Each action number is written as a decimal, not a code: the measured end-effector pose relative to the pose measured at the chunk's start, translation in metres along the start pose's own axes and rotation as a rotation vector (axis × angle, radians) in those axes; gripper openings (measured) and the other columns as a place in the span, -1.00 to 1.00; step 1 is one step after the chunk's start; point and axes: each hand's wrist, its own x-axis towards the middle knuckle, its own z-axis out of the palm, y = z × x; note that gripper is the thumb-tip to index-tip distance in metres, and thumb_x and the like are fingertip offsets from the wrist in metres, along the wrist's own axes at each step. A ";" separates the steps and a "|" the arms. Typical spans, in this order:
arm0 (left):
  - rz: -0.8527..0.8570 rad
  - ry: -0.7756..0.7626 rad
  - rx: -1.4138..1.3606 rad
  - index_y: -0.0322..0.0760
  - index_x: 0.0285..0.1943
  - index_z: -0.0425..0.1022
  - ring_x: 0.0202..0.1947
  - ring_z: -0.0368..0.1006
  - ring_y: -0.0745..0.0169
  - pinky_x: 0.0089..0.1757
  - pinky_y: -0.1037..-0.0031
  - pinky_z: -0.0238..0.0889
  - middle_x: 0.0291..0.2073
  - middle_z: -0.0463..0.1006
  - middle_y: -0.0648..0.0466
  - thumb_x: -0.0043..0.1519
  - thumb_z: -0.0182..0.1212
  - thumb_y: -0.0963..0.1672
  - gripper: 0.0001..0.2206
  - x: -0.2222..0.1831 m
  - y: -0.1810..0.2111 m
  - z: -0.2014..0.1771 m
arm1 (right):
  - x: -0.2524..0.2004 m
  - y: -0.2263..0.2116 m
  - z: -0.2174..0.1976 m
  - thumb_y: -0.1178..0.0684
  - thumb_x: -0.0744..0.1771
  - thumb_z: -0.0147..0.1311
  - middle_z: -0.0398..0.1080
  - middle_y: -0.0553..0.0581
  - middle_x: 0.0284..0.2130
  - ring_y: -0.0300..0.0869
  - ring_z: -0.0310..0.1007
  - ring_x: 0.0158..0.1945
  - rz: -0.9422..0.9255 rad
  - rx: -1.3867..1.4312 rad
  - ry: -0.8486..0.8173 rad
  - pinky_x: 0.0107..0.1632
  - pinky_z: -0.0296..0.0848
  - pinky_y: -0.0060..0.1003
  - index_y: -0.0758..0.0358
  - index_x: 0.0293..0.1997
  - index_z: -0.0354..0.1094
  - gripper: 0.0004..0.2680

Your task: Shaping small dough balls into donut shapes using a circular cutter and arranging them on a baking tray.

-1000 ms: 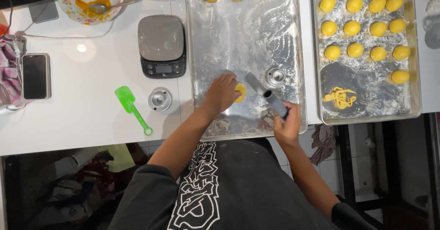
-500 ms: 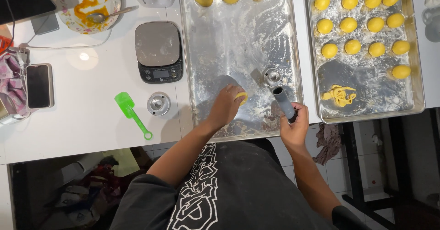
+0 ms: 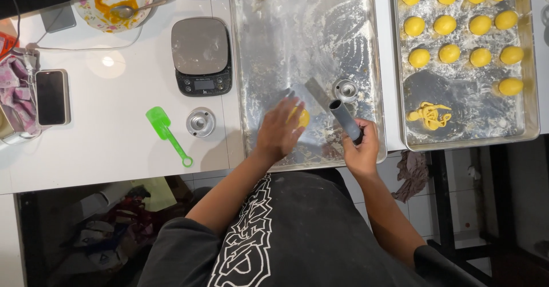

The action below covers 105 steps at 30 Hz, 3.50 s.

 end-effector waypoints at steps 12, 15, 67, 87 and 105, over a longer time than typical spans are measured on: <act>-0.210 0.153 -0.292 -0.38 0.38 0.36 0.28 0.34 -0.25 0.24 0.07 0.16 0.24 0.44 -0.21 0.38 0.13 -0.10 -0.59 -0.013 -0.021 -0.017 | 0.024 0.029 0.010 0.08 0.36 0.21 0.32 0.25 -0.14 0.18 0.41 -0.02 -0.254 -0.339 -0.337 -0.03 0.45 0.00 0.35 0.11 0.34 -0.75; -0.009 0.129 -0.247 -0.18 0.38 0.41 0.17 0.45 -0.15 0.15 0.16 0.31 0.18 0.50 -0.07 0.25 0.34 -0.04 -0.50 -0.025 -0.035 -0.001 | 0.034 0.060 0.029 0.02 0.35 0.18 0.40 0.24 -0.09 0.12 0.40 0.10 -0.546 -0.519 -0.414 0.09 0.37 -0.06 0.26 0.18 0.39 -0.71; -0.346 -0.381 -0.322 -0.63 0.20 0.43 0.06 0.44 -0.43 0.11 0.00 0.24 -0.02 0.50 -0.44 0.33 0.17 -0.09 -0.59 0.041 -0.008 -0.027 | -0.022 0.076 0.006 0.14 0.32 0.10 0.37 0.07 -0.34 -0.04 0.45 -0.31 -0.643 -0.670 -0.111 -0.18 0.41 -0.18 0.19 -0.09 0.46 -0.89; -0.901 -0.283 -1.079 -0.41 0.27 0.26 -0.05 0.55 -0.25 -0.10 0.22 0.46 -0.08 0.58 -0.38 0.32 0.20 -0.13 -0.61 0.025 0.024 -0.026 | -0.003 0.050 -0.031 0.37 0.26 0.01 0.24 0.31 -0.38 0.06 0.34 -0.28 -0.003 -0.153 -0.067 -0.21 0.27 -0.11 0.43 -0.10 0.30 -0.83; 0.297 -0.135 0.069 -0.11 0.40 0.40 0.34 0.31 -0.04 0.17 0.09 0.26 0.33 0.42 -0.09 -0.06 0.51 0.05 -0.23 -0.022 -0.016 -0.011 | 0.028 0.037 0.029 -0.04 0.39 0.13 0.42 0.36 -0.03 0.17 0.37 0.15 -0.274 -0.556 -0.430 0.12 0.32 0.02 0.42 0.21 0.31 -0.66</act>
